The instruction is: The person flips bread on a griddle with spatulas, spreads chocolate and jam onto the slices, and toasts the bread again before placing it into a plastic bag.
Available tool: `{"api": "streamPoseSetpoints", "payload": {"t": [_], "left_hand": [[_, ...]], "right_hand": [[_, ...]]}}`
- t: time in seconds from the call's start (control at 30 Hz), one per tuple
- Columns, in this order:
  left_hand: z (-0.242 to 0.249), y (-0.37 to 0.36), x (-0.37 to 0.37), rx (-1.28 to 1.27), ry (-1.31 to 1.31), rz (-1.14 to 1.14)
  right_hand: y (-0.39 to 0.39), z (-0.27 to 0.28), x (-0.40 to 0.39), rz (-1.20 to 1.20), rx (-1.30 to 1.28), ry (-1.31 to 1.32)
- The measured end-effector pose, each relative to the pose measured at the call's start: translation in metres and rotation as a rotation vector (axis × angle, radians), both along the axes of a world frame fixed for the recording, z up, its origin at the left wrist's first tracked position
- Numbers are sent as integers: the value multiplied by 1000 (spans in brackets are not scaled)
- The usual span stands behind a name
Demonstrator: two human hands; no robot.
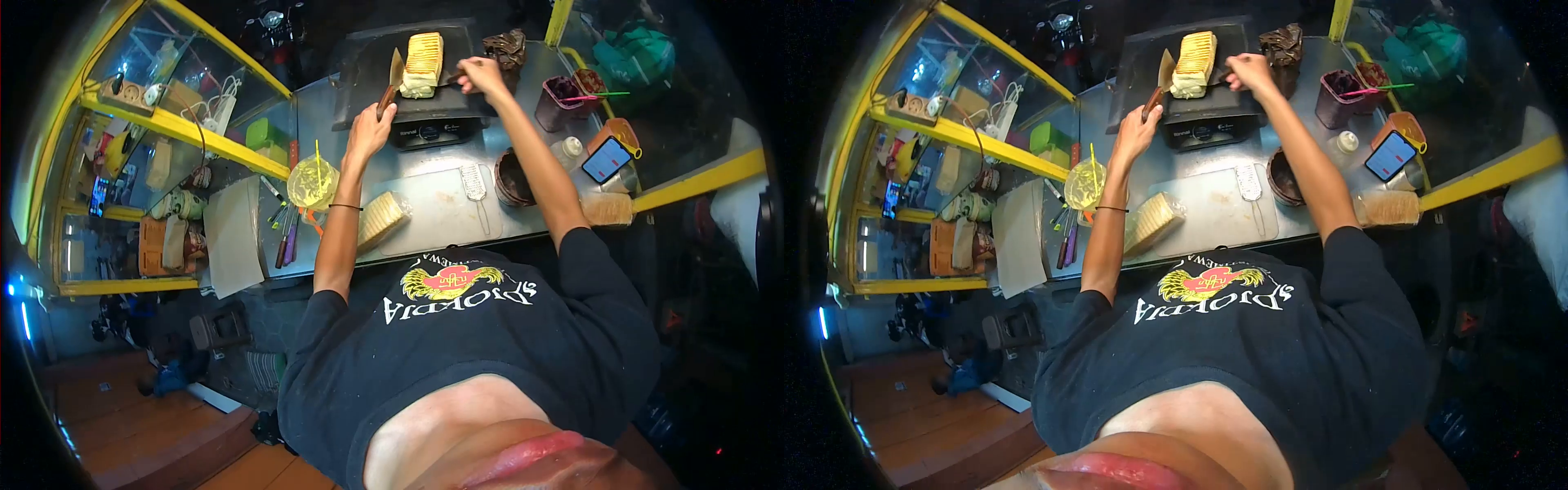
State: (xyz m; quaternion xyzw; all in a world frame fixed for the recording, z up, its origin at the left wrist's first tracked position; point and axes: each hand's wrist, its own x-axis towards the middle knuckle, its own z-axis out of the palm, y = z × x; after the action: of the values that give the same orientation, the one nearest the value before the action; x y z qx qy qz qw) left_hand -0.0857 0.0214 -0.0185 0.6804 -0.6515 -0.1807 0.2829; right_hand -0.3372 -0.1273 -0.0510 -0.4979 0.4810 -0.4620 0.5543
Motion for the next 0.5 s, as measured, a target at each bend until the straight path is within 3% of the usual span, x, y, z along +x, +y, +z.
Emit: {"api": "streamPoseSetpoints", "payload": {"t": [0.07, 0.17, 0.27, 0.33, 0.5], "left_hand": [[9, -5, 6, 2, 31, 36], [8, -17, 31, -39, 39, 5], [0, -29, 60, -32, 102, -88], [5, -28, 66, 110, 253, -55], [8, -24, 68, 200, 364, -53]], "right_hand": [[21, 31, 17, -117, -145, 201], [52, 52, 13, -144, -625, 496], [68, 46, -4, -133, -597, 445], [74, 48, -16, -83, -313, 269], [50, 13, -22, -68, -28, 75]]}}
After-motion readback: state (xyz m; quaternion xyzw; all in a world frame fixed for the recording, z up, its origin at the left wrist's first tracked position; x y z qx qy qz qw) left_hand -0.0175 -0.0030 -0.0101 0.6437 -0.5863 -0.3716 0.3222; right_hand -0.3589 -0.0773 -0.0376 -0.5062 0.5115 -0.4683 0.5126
